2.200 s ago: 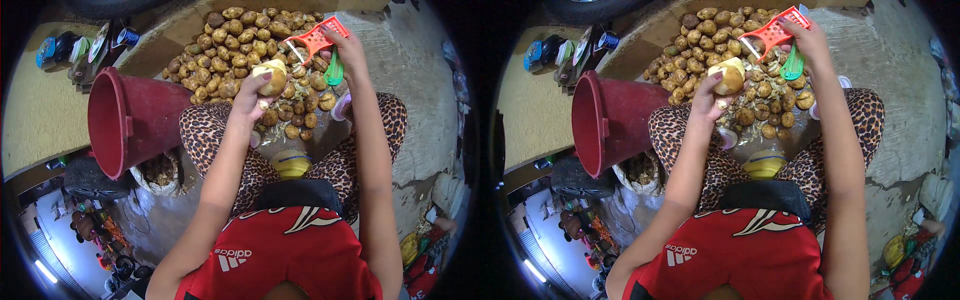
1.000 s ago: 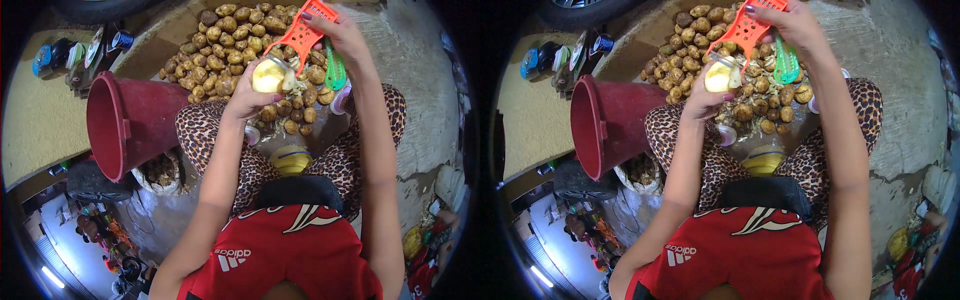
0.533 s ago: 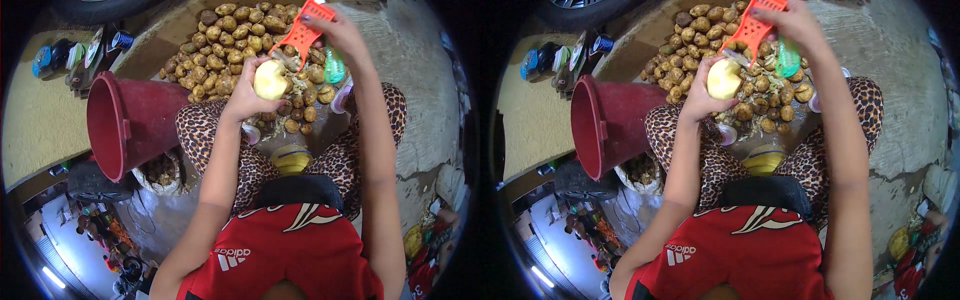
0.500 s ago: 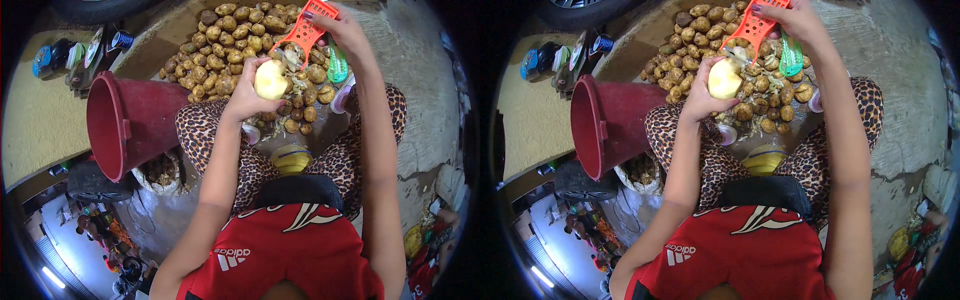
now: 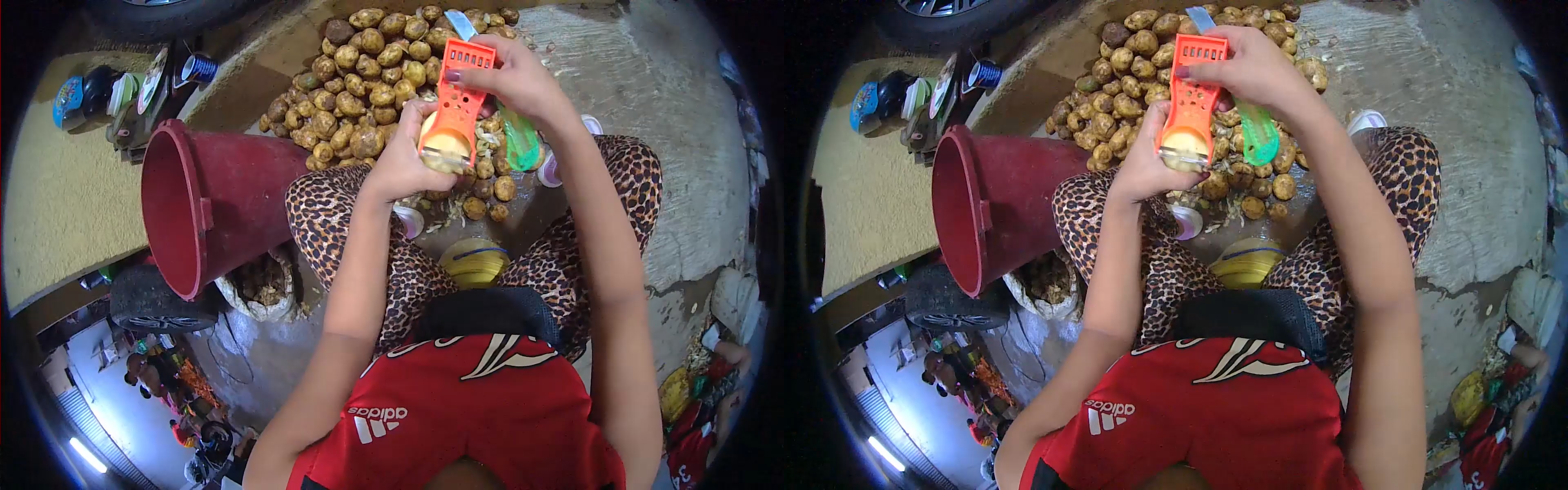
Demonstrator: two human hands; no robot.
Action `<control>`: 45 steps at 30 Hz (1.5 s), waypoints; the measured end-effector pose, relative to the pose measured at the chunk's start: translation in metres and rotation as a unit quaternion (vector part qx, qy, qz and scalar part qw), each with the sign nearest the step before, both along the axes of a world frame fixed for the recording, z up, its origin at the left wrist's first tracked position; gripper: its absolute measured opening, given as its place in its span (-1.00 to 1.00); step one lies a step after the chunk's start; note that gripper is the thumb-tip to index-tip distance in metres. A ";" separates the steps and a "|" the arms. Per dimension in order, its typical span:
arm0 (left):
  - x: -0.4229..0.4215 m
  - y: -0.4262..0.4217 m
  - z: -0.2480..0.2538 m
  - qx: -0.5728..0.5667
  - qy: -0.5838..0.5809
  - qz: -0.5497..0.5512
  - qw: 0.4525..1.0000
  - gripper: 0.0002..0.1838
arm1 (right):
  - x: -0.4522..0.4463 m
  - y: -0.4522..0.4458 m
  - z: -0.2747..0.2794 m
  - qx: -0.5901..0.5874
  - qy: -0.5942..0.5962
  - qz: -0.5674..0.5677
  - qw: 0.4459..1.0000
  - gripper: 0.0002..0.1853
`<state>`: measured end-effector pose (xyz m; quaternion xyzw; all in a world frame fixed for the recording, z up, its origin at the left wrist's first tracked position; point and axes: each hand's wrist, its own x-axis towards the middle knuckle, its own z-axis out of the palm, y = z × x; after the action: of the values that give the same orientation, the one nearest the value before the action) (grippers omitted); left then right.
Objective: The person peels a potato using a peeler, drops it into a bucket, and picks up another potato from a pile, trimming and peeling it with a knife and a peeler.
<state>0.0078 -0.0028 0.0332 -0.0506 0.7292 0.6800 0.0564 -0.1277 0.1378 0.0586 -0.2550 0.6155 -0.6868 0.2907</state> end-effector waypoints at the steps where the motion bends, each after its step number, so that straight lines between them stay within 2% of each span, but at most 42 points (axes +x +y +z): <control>1: 0.001 0.001 -0.001 -0.016 0.008 0.001 1.000 -0.15 | -0.003 0.004 -0.005 0.017 0.008 -0.016 1.000 -0.74; 3: 0.003 0.000 -0.007 -0.053 0.029 0.001 0.998 -0.13 | -0.024 0.016 -0.007 0.057 0.031 -0.090 0.994 -0.75; 5: 0.002 0.001 -0.006 -0.075 0.038 0.002 0.996 -0.13 | -0.041 0.027 -0.007 0.036 0.039 -0.136 0.989 -0.75; 9: -0.001 0.004 -0.003 -0.055 0.015 0.003 0.998 -0.12 | -0.008 0.018 0.016 0.028 -0.029 -0.034 0.999 -0.75; 10: -0.001 0.003 -0.001 -0.027 0.005 0.002 1.000 -0.12 | 0.002 0.011 0.015 0.067 0.001 -0.014 0.998 -0.74; 12: 0.000 0.004 0.006 0.029 -0.017 -0.002 0.999 -0.12 | 0.008 0.003 0.005 0.075 0.039 0.019 0.996 -0.71; 13: 0.000 0.007 0.014 0.041 -0.024 0.002 0.999 -0.13 | 0.008 0.004 0.007 0.090 0.021 0.023 0.995 -0.72; 16: 0.001 0.002 0.006 -0.049 0.026 -0.042 0.998 -0.16 | -0.017 0.014 0.006 0.104 0.048 -0.067 0.991 -0.75; 17: 0.004 -0.001 0.001 -0.088 0.032 -0.057 0.994 -0.20 | -0.028 0.019 0.001 0.076 0.056 -0.129 0.987 -0.78; 20: 0.004 0.001 0.000 -0.052 0.004 -0.050 0.997 -0.18 | -0.029 0.025 0.009 0.018 0.006 -0.113 0.993 -0.78; 21: 0.003 0.001 0.000 -0.041 0.004 -0.047 0.998 -0.17 | -0.021 0.023 0.013 0.033 -0.014 -0.024 0.999 -0.76; 22: 0.003 0.002 0.002 -0.030 0.003 -0.044 0.999 -0.16 | -0.011 0.020 0.017 0.042 -0.035 0.011 0.998 -0.72; 24: 0.002 0.002 0.005 -0.011 0.001 -0.046 0.999 -0.13 | 0.009 0.007 0.009 0.028 0.026 -0.025 0.999 -0.79; 25: 0.002 0.001 0.006 -0.002 -0.001 -0.051 0.999 -0.11 | 0.007 0.005 0.001 0.020 0.020 -0.006 1.000 -0.78; 28: 0.001 0.000 0.002 -0.017 0.020 -0.069 0.997 -0.09 | -0.010 0.012 0.004 0.103 0.071 -0.064 0.990 -0.71; 32: 0.000 0.001 0.009 -0.039 0.013 -0.070 0.997 -0.09 | -0.026 0.024 0.002 -0.026 0.023 -0.041 0.999 -0.76; 36: 0.001 0.000 0.007 0.029 -0.035 -0.061 0.997 -0.09 | 0.006 0.013 0.014 0.017 -0.033 0.024 0.999 -0.72; 37: 0.001 -0.001 0.008 0.047 -0.044 -0.062 0.996 -0.12 | 0.009 0.011 0.014 0.057 -0.036 0.037 0.997 -0.69; 38: 0.001 -0.001 0.008 0.065 -0.052 -0.062 0.995 -0.15 | 0.010 0.010 0.009 0.049 -0.019 0.024 0.998 -0.69; 40: 0.002 -0.004 0.007 -0.006 -0.011 -0.077 0.997 -0.14 | 0.010 0.005 0.003 0.034 0.017 -0.002 0.999 -0.70; 41: 0.002 -0.004 0.007 -0.042 0.010 -0.085 0.995 -0.14 | 0.001 0.012 0.007 0.112 0.048 -0.062 0.991 -0.71; 45: 0.004 -0.005 0.001 -0.044 0.018 -0.100 0.994 -0.14 | -0.026 0.030 0.021 0.031 0.025 -0.217 0.975 -0.79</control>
<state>0.0117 -0.0075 0.0342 0.0319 0.7605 0.6394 0.1087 -0.1540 0.1675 0.0792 -0.1238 0.6841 -0.7074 0.1270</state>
